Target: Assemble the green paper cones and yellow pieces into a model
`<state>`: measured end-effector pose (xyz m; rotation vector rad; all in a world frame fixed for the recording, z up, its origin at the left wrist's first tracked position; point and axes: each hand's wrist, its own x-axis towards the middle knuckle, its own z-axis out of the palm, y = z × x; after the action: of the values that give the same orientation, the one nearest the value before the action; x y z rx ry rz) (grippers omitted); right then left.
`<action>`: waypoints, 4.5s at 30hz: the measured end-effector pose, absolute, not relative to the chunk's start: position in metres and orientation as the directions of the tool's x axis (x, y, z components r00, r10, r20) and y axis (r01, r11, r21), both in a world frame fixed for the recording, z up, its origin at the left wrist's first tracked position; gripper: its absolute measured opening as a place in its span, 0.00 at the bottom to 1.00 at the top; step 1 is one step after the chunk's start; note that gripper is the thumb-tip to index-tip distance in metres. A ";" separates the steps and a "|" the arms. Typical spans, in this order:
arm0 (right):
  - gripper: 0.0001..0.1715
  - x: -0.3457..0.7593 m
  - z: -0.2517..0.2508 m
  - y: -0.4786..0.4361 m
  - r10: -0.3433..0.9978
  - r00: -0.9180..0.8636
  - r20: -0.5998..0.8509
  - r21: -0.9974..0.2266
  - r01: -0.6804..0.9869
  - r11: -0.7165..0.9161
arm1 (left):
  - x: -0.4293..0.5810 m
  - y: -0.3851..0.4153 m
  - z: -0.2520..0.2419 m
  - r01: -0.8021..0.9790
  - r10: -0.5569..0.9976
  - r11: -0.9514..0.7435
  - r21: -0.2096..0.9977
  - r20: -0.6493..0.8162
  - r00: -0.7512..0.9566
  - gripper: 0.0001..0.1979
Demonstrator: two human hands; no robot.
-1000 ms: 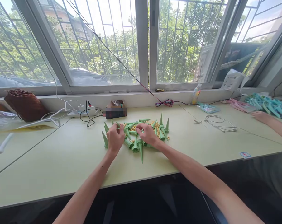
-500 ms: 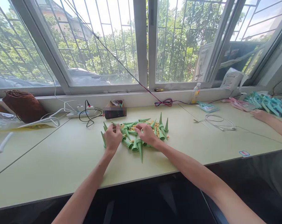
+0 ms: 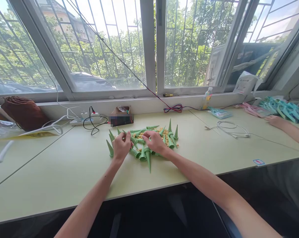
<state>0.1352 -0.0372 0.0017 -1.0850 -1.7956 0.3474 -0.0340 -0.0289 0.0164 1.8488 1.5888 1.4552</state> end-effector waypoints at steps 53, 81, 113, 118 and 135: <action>0.10 0.137 -0.002 -0.035 0.804 -0.158 0.574 -0.651 0.508 0.564 | -0.041 -0.014 -0.003 0.744 0.786 -0.436 0.505 0.617 0.042 0.07; 0.11 0.138 -0.004 -0.034 0.805 -0.146 0.575 -0.647 0.521 0.556 | -0.037 -0.027 0.007 0.768 0.635 -0.455 0.450 0.769 -0.074 0.15; 0.11 0.144 -0.012 -0.029 0.829 -0.376 0.414 -0.372 0.762 0.531 | -0.034 -0.034 -0.002 0.619 0.514 -0.780 0.096 0.663 0.544 0.10; 0.12 0.146 -0.010 -0.030 0.840 -0.388 0.378 -0.367 0.771 0.521 | -0.029 -0.040 0.000 0.606 0.477 -0.790 -0.091 0.531 0.701 0.13; 0.04 0.145 -0.007 -0.032 0.855 -0.358 0.375 -0.446 0.739 0.505 | -0.056 -0.018 0.000 0.708 0.594 -0.694 -0.130 0.451 0.666 0.13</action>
<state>0.1447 -0.0323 -0.0070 -1.3001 -2.1832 0.2688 -0.0556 -0.0178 0.0003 3.1328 1.2580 0.6638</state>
